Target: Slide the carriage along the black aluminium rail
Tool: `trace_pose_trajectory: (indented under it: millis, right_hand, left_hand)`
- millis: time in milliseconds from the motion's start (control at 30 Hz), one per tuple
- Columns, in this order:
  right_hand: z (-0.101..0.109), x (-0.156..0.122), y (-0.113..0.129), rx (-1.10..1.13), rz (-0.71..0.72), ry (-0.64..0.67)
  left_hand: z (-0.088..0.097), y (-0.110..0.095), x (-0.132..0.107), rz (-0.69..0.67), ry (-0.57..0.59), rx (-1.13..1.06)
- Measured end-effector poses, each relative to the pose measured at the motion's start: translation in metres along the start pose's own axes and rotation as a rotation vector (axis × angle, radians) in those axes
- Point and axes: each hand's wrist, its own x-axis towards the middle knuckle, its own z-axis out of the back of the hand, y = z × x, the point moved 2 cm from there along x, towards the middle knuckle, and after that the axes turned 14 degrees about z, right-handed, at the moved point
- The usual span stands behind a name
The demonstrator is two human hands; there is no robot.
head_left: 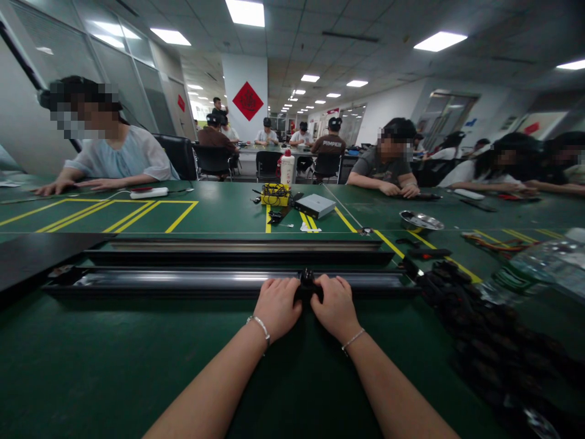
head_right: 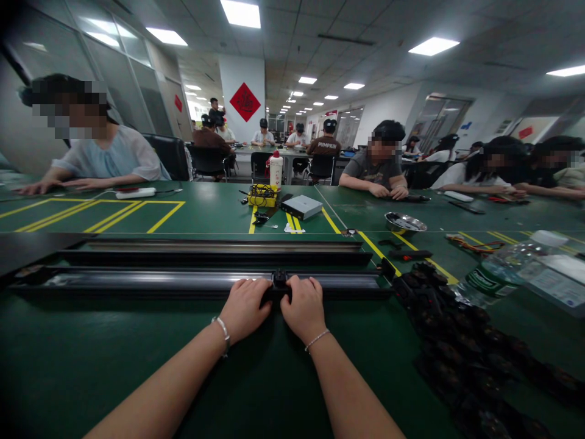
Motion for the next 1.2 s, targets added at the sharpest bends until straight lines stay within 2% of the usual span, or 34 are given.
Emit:
trace_pose_trajectory:
  millis: [967,1200]
  right_hand:
    - [0.0021,0.0009,-0.0014,-0.038,-0.019,-0.049]
    - [0.0030,0.0008,-0.0020,-0.061,-0.070,-0.067]
  left_hand:
    - [-0.0002,0.0008,0.0006,-0.005,0.008,-0.012]
    - [-0.0011,0.0008,0.0008,-0.013,0.008,-0.006]
